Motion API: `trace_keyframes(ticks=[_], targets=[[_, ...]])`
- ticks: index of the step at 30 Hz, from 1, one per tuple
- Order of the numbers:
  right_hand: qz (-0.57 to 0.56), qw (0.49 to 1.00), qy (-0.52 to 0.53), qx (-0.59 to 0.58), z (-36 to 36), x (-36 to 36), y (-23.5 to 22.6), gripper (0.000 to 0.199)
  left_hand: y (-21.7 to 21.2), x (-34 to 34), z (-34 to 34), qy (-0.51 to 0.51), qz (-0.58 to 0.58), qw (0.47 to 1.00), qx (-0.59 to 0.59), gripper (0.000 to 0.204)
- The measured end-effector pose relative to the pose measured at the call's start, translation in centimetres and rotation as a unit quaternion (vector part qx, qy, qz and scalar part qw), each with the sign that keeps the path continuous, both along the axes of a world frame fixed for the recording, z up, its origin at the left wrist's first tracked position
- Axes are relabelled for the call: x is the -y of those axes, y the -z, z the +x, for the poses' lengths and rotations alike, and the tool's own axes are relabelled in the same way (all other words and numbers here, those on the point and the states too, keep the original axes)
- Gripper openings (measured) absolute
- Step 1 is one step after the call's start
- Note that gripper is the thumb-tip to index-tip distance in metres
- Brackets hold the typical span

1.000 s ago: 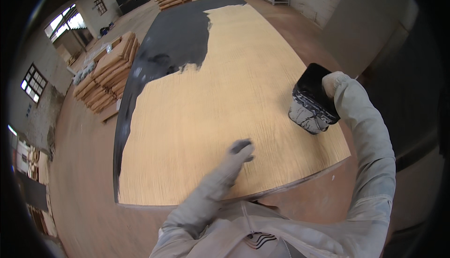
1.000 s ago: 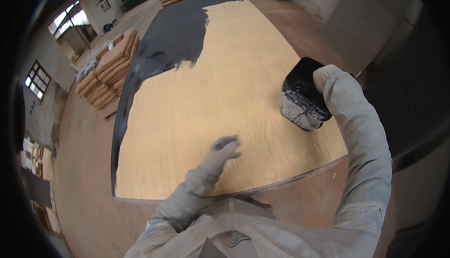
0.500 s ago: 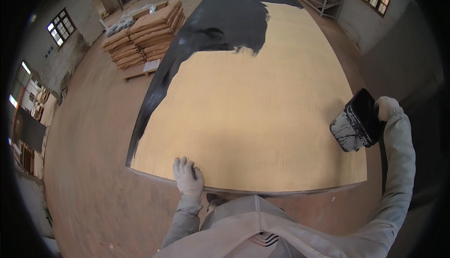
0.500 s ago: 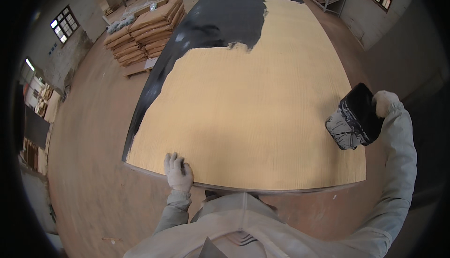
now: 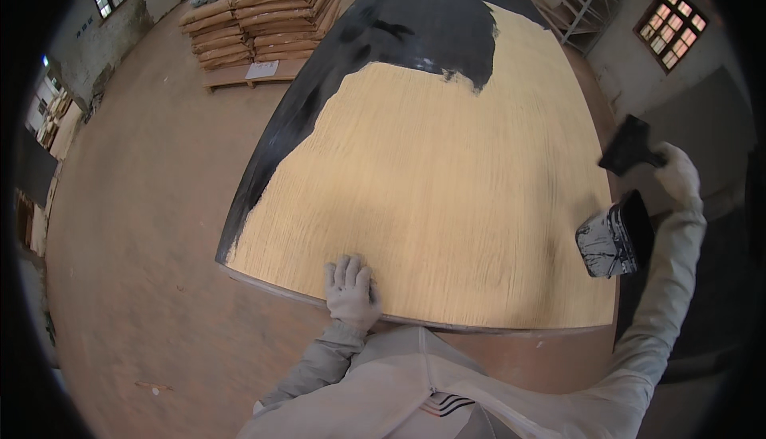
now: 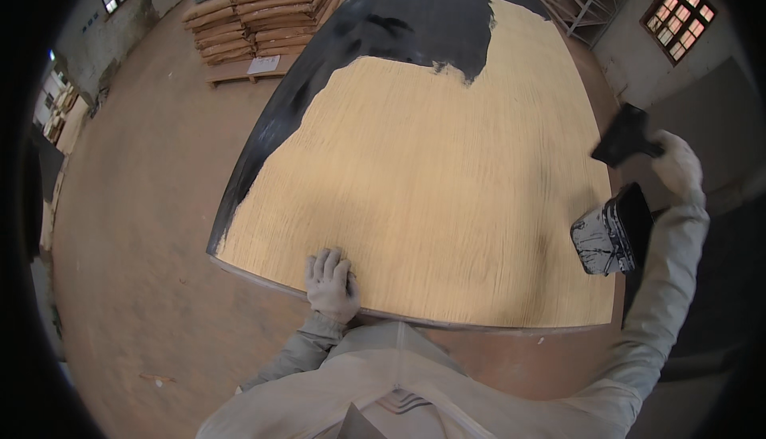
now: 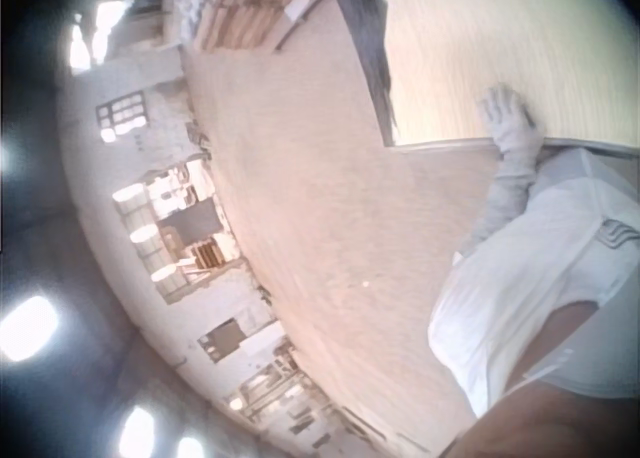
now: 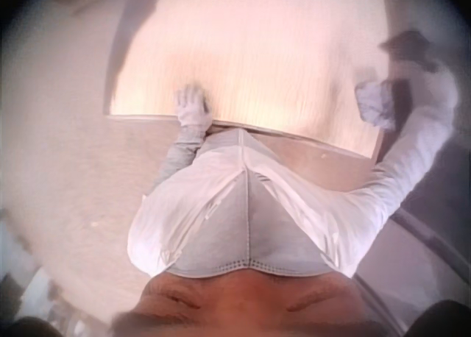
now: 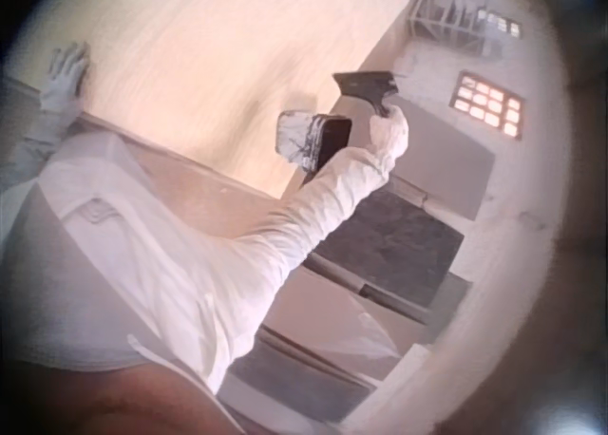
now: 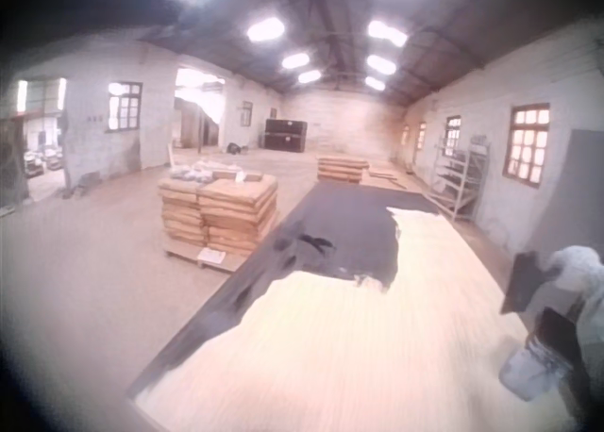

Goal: The person paints a large wooden board black using a brush. They repeatedly dip the brush into a paint container and apply broad strokes across the board's surface, gradually covering more area.

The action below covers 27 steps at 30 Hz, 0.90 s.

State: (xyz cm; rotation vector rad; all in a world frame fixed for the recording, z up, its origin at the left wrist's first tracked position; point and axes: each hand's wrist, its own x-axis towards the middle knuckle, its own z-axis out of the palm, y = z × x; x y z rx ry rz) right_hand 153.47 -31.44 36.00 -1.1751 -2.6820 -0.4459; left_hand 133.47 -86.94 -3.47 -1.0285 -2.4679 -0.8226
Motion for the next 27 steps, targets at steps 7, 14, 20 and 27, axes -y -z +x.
trace_keyframes(ticks=[7, 14, 20, 27], targets=[[-0.393, 0.913, -0.048, -0.097, -24.2, -1.3, 19.4, 0.063, -0.2, 1.4, -0.1, 0.023, 0.041, 0.999, 0.009, 0.029], [-0.383, 0.904, -0.103, -0.161, -32.5, -3.4, 34.0, 0.065, -1.0, 0.6, -0.6, 0.069, 0.103, 0.992, 0.026, 0.031], [-0.412, 0.859, -0.3, 0.052, -36.4, 21.7, 32.2, 0.066, -0.6, 1.1, -0.3, 0.029, 0.089, 0.996, 0.013, 0.03], [-0.279, 0.777, -0.558, 0.083, -28.5, 38.6, 30.8, 0.046, -1.2, -0.2, -0.5, 0.006, 0.115, 0.993, 0.022, 0.028]])
